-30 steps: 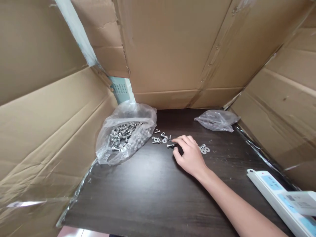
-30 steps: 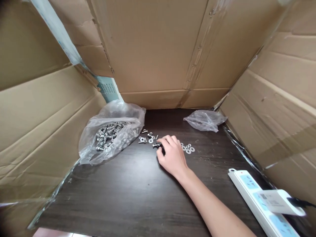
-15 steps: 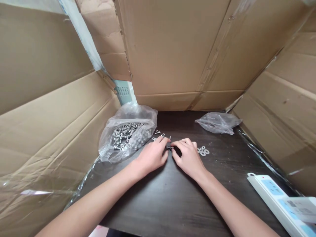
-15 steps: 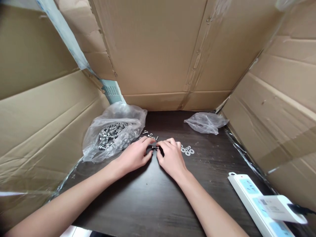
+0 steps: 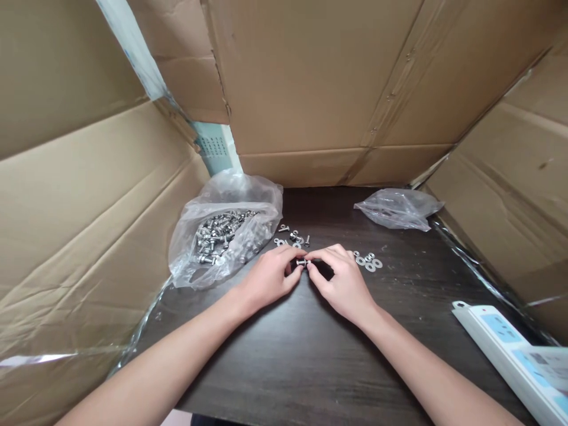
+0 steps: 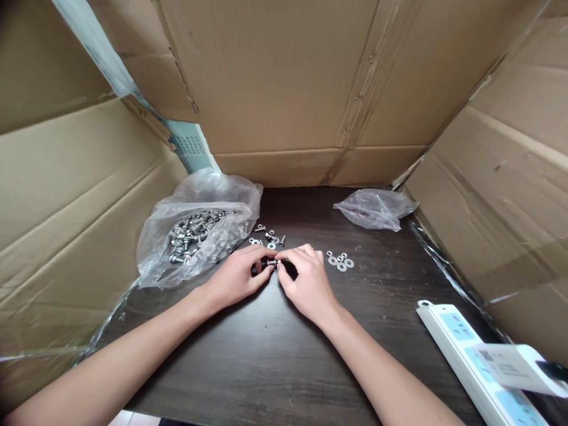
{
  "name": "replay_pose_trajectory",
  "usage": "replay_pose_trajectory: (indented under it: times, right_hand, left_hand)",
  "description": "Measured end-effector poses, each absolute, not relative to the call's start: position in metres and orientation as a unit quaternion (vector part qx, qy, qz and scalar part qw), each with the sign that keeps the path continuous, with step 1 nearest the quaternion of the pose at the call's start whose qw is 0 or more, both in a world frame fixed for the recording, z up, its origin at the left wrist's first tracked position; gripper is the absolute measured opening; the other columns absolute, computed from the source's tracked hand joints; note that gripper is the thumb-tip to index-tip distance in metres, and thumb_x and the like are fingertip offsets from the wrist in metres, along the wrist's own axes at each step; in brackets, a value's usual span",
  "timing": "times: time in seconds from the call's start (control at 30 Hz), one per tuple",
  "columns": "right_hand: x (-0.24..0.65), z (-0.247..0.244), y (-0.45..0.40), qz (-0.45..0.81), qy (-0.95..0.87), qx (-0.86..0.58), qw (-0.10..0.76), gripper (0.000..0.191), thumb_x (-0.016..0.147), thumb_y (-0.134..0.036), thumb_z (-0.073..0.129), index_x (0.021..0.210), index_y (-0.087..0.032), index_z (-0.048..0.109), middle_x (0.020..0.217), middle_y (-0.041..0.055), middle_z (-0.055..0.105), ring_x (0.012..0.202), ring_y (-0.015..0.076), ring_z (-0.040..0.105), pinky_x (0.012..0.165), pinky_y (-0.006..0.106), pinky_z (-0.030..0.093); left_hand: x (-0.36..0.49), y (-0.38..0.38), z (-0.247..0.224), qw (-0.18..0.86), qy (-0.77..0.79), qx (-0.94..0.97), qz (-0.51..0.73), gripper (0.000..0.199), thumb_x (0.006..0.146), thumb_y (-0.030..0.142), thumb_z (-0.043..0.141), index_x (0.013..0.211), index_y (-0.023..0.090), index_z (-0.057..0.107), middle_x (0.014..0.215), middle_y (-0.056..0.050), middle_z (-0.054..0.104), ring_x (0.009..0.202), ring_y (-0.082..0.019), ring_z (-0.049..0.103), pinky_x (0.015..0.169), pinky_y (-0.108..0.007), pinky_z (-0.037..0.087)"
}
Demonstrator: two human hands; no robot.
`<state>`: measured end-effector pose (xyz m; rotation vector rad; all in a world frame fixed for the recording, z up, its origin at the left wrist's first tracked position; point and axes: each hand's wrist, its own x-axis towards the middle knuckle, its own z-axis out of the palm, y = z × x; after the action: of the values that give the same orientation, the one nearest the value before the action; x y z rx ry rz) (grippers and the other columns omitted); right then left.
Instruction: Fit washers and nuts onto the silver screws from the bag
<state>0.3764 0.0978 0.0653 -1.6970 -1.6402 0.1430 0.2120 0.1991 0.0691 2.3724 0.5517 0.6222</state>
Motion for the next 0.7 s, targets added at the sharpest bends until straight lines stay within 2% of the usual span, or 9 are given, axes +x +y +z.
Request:
replay_pose_trajectory:
  times: [0.27, 0.57, 0.7]
  right_hand:
    - [0.3772, 0.0669, 0.0965, 0.067, -0.604, -0.675, 0.418, 0.012, 0.091, -0.023, 0.062, 0.093, -0.023, 0.073, 0.091, 0.005, 0.074, 0.09, 0.0242, 0.065, 0.084, 0.041, 0.048]
    - [0.3762, 0.0664, 0.096, 0.074, -0.599, -0.67, 0.432, 0.012, 0.089, -0.024, 0.062, 0.094, -0.023, 0.073, 0.089, 0.0052, 0.071, 0.082, 0.0216, 0.065, 0.078, 0.036, 0.054]
    - [0.3758, 0.066, 0.0955, 0.08, -0.595, -0.67, 0.436, 0.011, 0.089, -0.025, 0.063, 0.093, -0.022, 0.073, 0.09, 0.0059, 0.069, 0.08, 0.0206, 0.065, 0.077, 0.036, 0.055]
  left_hand:
    - [0.2097, 0.2008, 0.0684, 0.316, 0.205, 0.89, 0.258, 0.024, 0.09, 0.017, 0.062, 0.114, 0.016, 0.07, 0.102, -0.005, 0.072, 0.072, -0.013, 0.064, 0.076, -0.028, 0.054]
    - [0.2115, 0.2015, 0.0672, 0.33, 0.206, 0.885, 0.257, 0.029, 0.087, 0.023, 0.072, 0.116, 0.019, 0.07, 0.103, -0.004, 0.072, 0.07, -0.011, 0.063, 0.075, -0.027, 0.053]
    - [0.211, 0.2017, 0.0689, 0.329, 0.193, 0.889, 0.252, 0.024, 0.09, 0.027, 0.072, 0.113, 0.02, 0.072, 0.099, -0.003, 0.07, 0.07, -0.011, 0.062, 0.076, -0.026, 0.053]
